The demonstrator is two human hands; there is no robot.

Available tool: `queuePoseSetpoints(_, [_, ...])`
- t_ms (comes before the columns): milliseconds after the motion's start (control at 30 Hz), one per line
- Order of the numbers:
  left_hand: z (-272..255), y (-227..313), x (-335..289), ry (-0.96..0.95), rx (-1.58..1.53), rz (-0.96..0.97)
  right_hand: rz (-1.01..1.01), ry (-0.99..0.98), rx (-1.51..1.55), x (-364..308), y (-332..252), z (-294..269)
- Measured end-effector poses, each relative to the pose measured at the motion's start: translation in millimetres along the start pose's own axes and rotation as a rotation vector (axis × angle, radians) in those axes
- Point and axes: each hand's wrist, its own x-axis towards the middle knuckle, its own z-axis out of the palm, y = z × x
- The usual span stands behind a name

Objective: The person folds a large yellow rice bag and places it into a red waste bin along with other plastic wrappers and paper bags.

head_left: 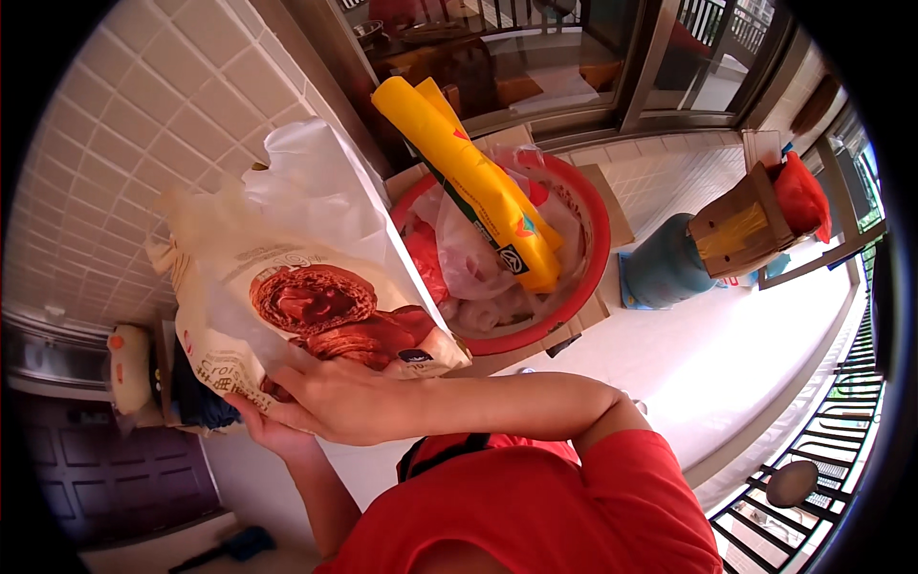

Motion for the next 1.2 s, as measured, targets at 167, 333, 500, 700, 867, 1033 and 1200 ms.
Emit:
queuePoseSetpoints(167, [-40.8, 14.4, 2.2, -0.174, -0.08, -0.113, 0.021, -0.258, -0.208, -8.3, -19.5, -11.4])
queuePoseSetpoints(333, [-16.6, 28.8, 3.5, 0.149, 0.015, 0.11, -0.351, 0.115, -0.441, -18.7, -41.4, -84.9])
queuePoseSetpoints(500, [-19.4, 54.3, -1.0, 0.237, 0.146, 0.319, 0.225, 0.327, -0.628, -37.2, 7.0, -201.3])
queuePoseSetpoints(700, [-35.5, 50.1, -3.2, 0.303, 0.065, 0.282, 0.536, -0.001, -0.799, -49.8, 74.2, -238.6])
queuePoseSetpoints(867, [-46.2, 41.6, -2.7, 0.337, -0.001, 0.26, 0.621, 0.145, -0.802, -25.4, 152.4, -225.2])
queuePoseSetpoints(1033, [-47.1, 36.8, -4.1, 0.401, 0.156, 0.303, 0.742, 0.217, -0.821, -16.8, 178.3, -224.4])
queuePoseSetpoints(1200, [-62.0, 41.5, -6.2, 0.462, 0.13, 0.313, 0.666, 0.549, -0.26, -13.8, 125.2, -255.3])
